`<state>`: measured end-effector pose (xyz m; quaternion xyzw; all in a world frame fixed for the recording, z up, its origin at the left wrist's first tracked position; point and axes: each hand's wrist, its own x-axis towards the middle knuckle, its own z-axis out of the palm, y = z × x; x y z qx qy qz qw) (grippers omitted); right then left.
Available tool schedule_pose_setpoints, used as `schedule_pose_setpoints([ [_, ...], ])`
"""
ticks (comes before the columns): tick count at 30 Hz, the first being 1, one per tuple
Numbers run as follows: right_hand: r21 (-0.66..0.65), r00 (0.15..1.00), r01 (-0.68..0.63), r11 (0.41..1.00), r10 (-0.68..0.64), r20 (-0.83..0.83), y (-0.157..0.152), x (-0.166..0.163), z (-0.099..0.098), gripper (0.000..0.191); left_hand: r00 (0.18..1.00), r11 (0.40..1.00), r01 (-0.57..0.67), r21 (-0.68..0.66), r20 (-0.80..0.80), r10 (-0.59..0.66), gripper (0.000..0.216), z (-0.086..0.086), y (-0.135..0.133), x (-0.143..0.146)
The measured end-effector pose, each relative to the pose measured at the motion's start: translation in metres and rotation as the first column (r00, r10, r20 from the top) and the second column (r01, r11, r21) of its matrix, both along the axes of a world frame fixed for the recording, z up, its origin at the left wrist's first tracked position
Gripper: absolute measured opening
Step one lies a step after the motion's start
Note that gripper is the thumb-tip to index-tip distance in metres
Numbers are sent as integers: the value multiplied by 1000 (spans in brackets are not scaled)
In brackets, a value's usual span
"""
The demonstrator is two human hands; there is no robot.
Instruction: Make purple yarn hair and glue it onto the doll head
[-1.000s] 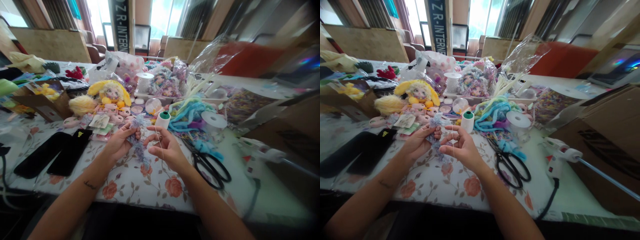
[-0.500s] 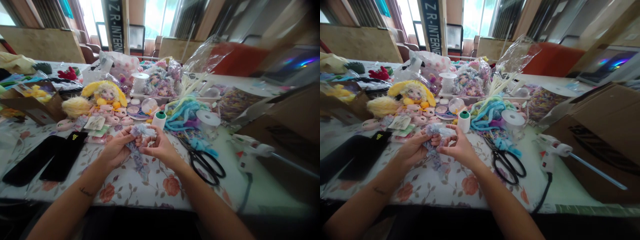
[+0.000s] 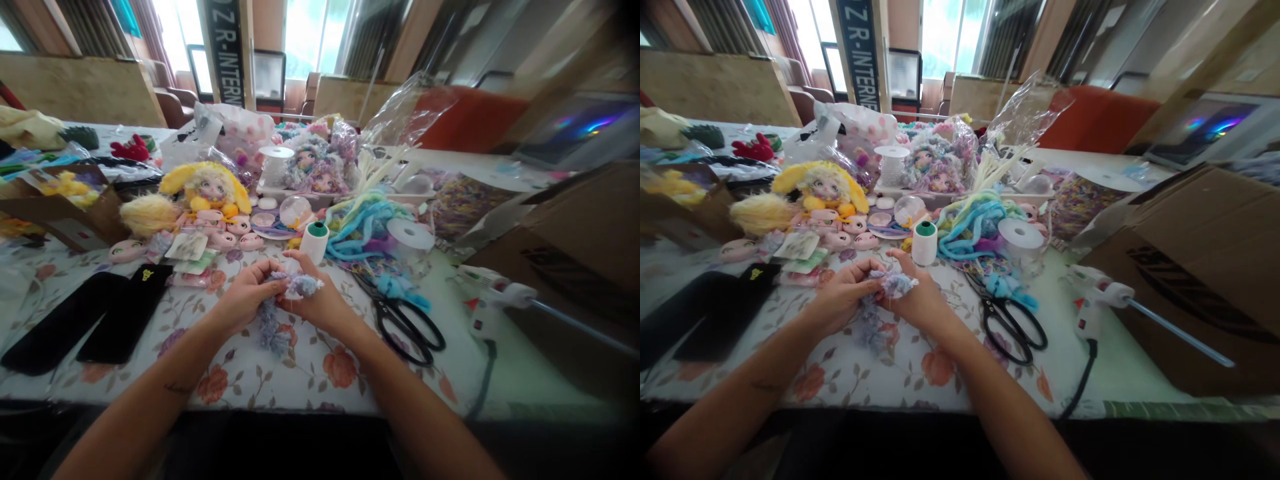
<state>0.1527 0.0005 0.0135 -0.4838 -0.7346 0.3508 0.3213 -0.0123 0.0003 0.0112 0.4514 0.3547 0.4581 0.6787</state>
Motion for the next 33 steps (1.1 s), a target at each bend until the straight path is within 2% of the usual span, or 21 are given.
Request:
schedule_pose_setpoints([
  [4, 85, 994, 22, 996, -31, 108, -2, -2, -1, 71, 987, 988, -10, 155, -159, 35, 18, -6, 4, -1],
  [6, 123, 987, 22, 992, -41, 158, -2, -2, -1, 70, 957, 965, -22, 261, -272, 95, 13, -8, 6, -1],
  [10, 229, 950, 26, 973, -95, 296, -2, -3, -4, 71, 845, 914, -104, 392, -450, 289, 9, -8, 5, 0],
  [13, 334, 928, -4, 943, -121, 352, -4, -3, -6, 70, 761, 878, -176, 446, -503, 409, 11, -6, 4, 1],
  [18, 473, 912, -39, 880, -162, 376, -8, -5, -11, 66, 738, 825, -308, 474, -429, 522, 14, -7, 6, 0],
  [23, 520, 919, -32, 853, -179, 350, -9, -8, -16, 58, 694, 770, -414, 486, -379, 613, 16, -11, 8, 0],
  [27, 575, 924, -79, 814, -157, 350, -11, -12, -19, 54, 656, 720, -476, 506, -341, 673, 18, -10, 8, -2],
  [30, 627, 921, -131, 768, -140, 364, -14, -14, -21, 48, 709, 729, -528, 437, -246, 661, 19, -9, 11, -5],
  [33, 662, 921, -156, 733, -135, 366, -16, -15, -21, 41, 806, 793, -554, 255, -78, 587, 20, -7, 15, -8],
])
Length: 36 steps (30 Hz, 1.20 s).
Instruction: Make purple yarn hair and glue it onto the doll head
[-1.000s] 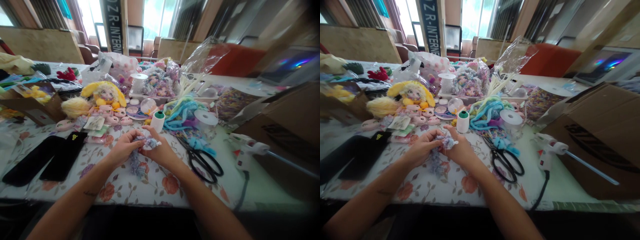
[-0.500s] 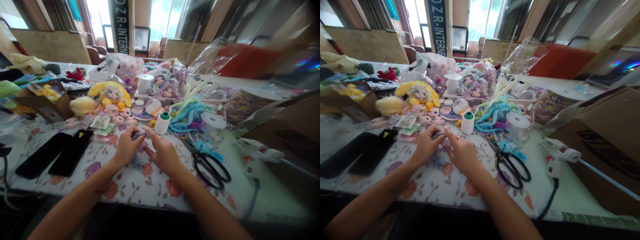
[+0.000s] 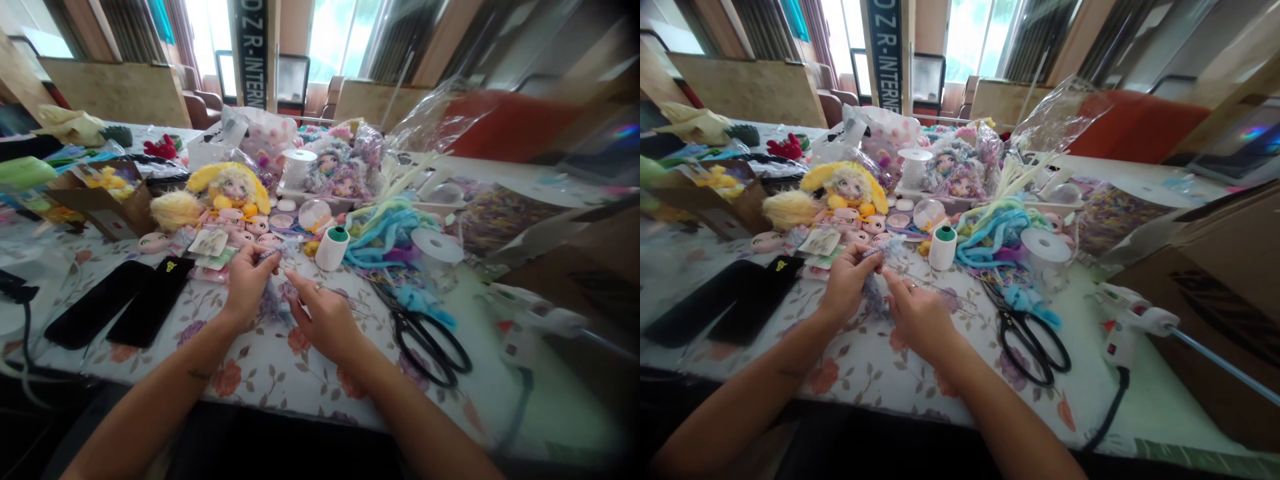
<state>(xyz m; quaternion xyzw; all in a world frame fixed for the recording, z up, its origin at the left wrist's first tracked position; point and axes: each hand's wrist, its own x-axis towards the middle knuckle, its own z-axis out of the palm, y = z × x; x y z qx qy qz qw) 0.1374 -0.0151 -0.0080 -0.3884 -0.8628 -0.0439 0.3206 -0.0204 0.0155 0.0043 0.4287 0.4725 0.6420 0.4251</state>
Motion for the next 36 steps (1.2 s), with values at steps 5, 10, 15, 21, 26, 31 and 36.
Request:
schedule_pose_setpoints([
  [5, -1, 997, -20, 1000, 20, -78, 1, 2, 0, 37, 902, 963, 228, -147, 403, -152, 21, 7, 5, -4],
  [10, -95, 991, -16, 995, 3, -131, -1, 2, 4, 36, 837, 946, 301, -119, 509, -202, 13, 10, 6, -9],
  [15, -126, 968, 82, 989, -109, -226, -5, 3, 11, 32, 835, 957, 274, -91, 517, -189, 13, 11, 8, -11],
  [21, -168, 938, 142, 976, -187, -291, -1, 7, 15, 32, 822, 977, 182, -114, 563, -88, 5, 15, 13, -16],
  [26, -361, 974, -10, 932, -72, -213, 12, 19, 16, 17, 763, 957, 206, -204, 646, -26, 15, 16, 18, -22],
  [31, -598, 930, -216, 772, -25, -368, 19, 63, 43, 26, 679, 943, 227, -244, 733, 26, 19, 20, 22, -26],
  [36, -699, 954, -271, 662, 90, -285, 21, 111, 63, 27, 657, 942, 210, -261, 751, 61, 24, 23, 22, -27],
])
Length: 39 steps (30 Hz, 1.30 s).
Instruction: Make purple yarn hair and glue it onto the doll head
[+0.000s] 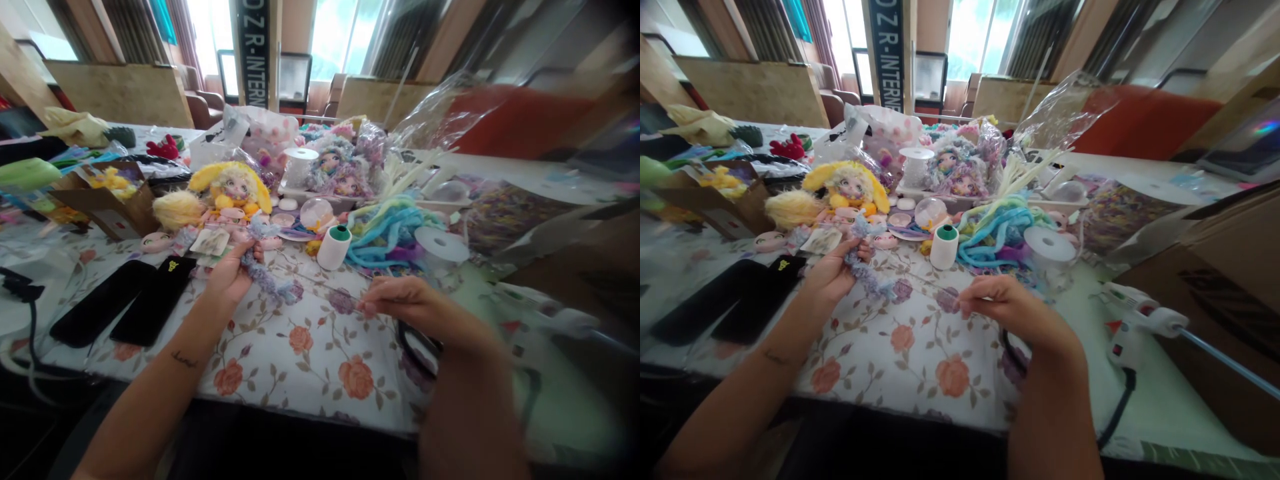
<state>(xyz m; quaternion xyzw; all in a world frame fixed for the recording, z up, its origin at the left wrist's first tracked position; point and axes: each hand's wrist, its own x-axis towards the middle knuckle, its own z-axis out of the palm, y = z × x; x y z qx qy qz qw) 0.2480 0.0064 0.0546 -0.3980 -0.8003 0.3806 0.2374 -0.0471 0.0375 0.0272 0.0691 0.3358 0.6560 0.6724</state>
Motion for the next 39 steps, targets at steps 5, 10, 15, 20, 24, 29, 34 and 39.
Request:
schedule_pose_setpoints([
  [5, 128, 994, 100, 987, -105, 32, 7, 26, -9, 15, 1000, 1000, 13, -4, 11, -13, 22, -2, 1, -2],
  [10, 127, 954, 279, 952, -290, 79, 12, 30, -10, 15, 999, 999, 37, -7, 34, -37, 24, 2, -3, 3],
  [15, -39, 808, 543, 839, -534, -248, 6, -30, -12, 30, 984, 985, 175, -4, -26, -175, 18, 1, -18, 22],
  [20, -461, 858, 137, 877, -338, -388, -4, -94, -33, 38, 930, 937, 344, 64, -158, -330, 7, -11, -29, 35],
  [24, -573, 806, -14, 820, -330, -492, -7, -106, -45, 36, 919, 932, 356, 63, -206, -337, 7, -10, -31, 35],
  [29, -605, 789, -27, 796, -355, -502, -6, -102, -46, 32, 951, 971, 238, -8, -203, -235, 9, -4, -28, 33],
  [34, -570, 815, 15, 821, -340, -469, -7, -101, -43, 29, 953, 971, 231, -57, -188, -238, 17, -5, -26, 35],
  [39, -433, 822, 186, 882, -381, -424, -8, -103, -45, 24, 961, 974, 210, -87, -165, -222, 18, -5, -25, 36],
])
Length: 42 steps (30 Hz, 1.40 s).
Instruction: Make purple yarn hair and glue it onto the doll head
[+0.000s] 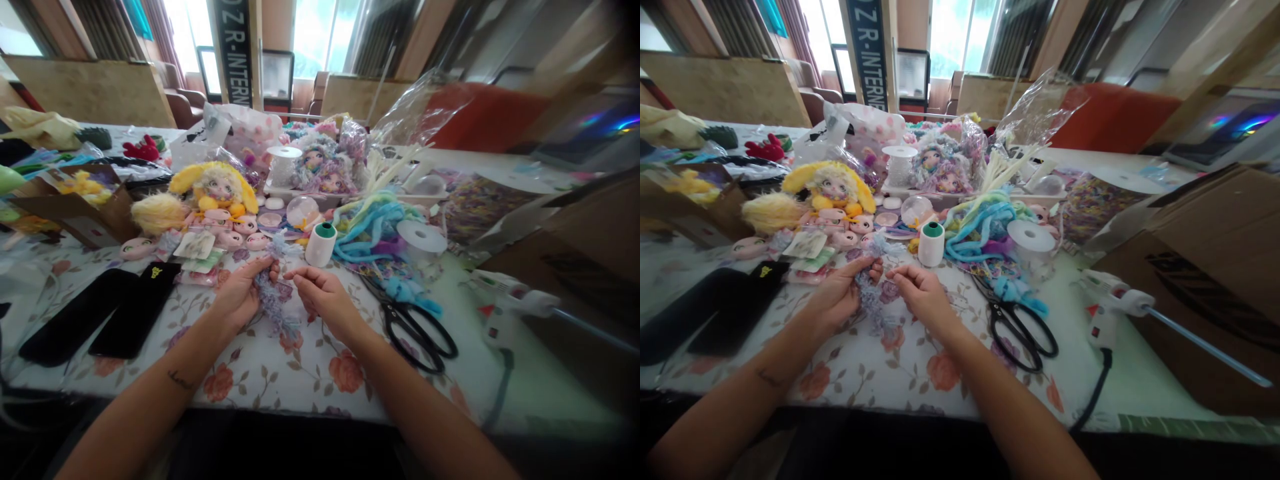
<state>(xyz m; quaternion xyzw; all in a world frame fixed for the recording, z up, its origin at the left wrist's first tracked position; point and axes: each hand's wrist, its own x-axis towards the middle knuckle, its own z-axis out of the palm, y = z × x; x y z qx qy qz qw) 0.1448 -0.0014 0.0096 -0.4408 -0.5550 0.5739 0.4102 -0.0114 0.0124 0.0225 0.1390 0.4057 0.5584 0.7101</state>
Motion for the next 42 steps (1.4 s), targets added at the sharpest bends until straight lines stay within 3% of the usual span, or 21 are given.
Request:
schedule_pose_setpoints([
  [5, 311, 955, 55, 949, -141, 260, -2, -1, -3, 25, 1000, 997, 27, 71, -16, -26, 10, -6, 1, -2],
  [9, 498, 926, 10, 867, -195, 322, -8, -2, -4, 25, 998, 983, 40, 177, -62, -30, 11, -12, 1, 0],
  [16, 682, 930, -100, 725, -175, 323, -17, -5, -6, 23, 927, 901, 27, 433, -349, 140, 19, -26, -3, 8],
  [21, 744, 923, -100, 661, -218, 317, -18, -5, -9, 25, 935, 916, 9, 402, -329, 135, 23, -25, -7, 13],
  [33, 761, 905, -121, 638, -243, 348, -14, -6, -14, 26, 979, 943, -27, 332, -181, 92, 29, -22, -3, 10],
  [42, 682, 887, -59, 729, -275, 370, -4, 2, -10, 27, 997, 968, -13, 249, -77, 33, 13, -20, 10, -4],
])
